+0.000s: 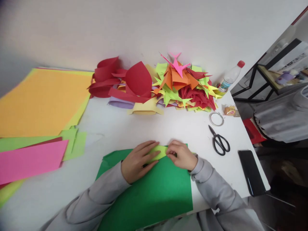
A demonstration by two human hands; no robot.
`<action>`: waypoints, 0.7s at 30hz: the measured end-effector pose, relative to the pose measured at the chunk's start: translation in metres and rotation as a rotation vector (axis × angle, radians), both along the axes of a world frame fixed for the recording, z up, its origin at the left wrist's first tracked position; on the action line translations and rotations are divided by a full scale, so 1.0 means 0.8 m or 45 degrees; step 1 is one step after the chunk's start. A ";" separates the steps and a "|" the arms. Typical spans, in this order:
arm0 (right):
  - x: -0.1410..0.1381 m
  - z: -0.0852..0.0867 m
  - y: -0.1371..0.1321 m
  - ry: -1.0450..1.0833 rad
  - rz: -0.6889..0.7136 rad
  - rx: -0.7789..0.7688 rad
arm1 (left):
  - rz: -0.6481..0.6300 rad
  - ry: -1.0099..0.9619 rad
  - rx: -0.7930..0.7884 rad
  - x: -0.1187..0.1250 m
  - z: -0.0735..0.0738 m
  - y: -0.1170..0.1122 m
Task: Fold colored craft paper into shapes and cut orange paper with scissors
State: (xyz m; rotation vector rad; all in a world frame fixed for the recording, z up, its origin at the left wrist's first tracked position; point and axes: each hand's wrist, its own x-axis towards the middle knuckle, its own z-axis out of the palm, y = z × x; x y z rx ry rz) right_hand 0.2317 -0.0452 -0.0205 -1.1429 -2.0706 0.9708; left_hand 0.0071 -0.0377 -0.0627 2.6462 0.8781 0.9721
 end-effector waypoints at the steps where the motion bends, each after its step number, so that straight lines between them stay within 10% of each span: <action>1: -0.001 -0.003 -0.002 0.013 -0.025 0.021 | -0.010 0.004 -0.008 -0.001 -0.001 0.000; 8: -0.002 -0.017 -0.016 -0.133 -0.136 0.327 | -0.031 0.067 0.020 -0.004 0.009 0.004; 21: 0.011 -0.013 -0.004 -0.001 0.030 0.162 | -0.086 0.247 0.079 -0.003 0.009 -0.005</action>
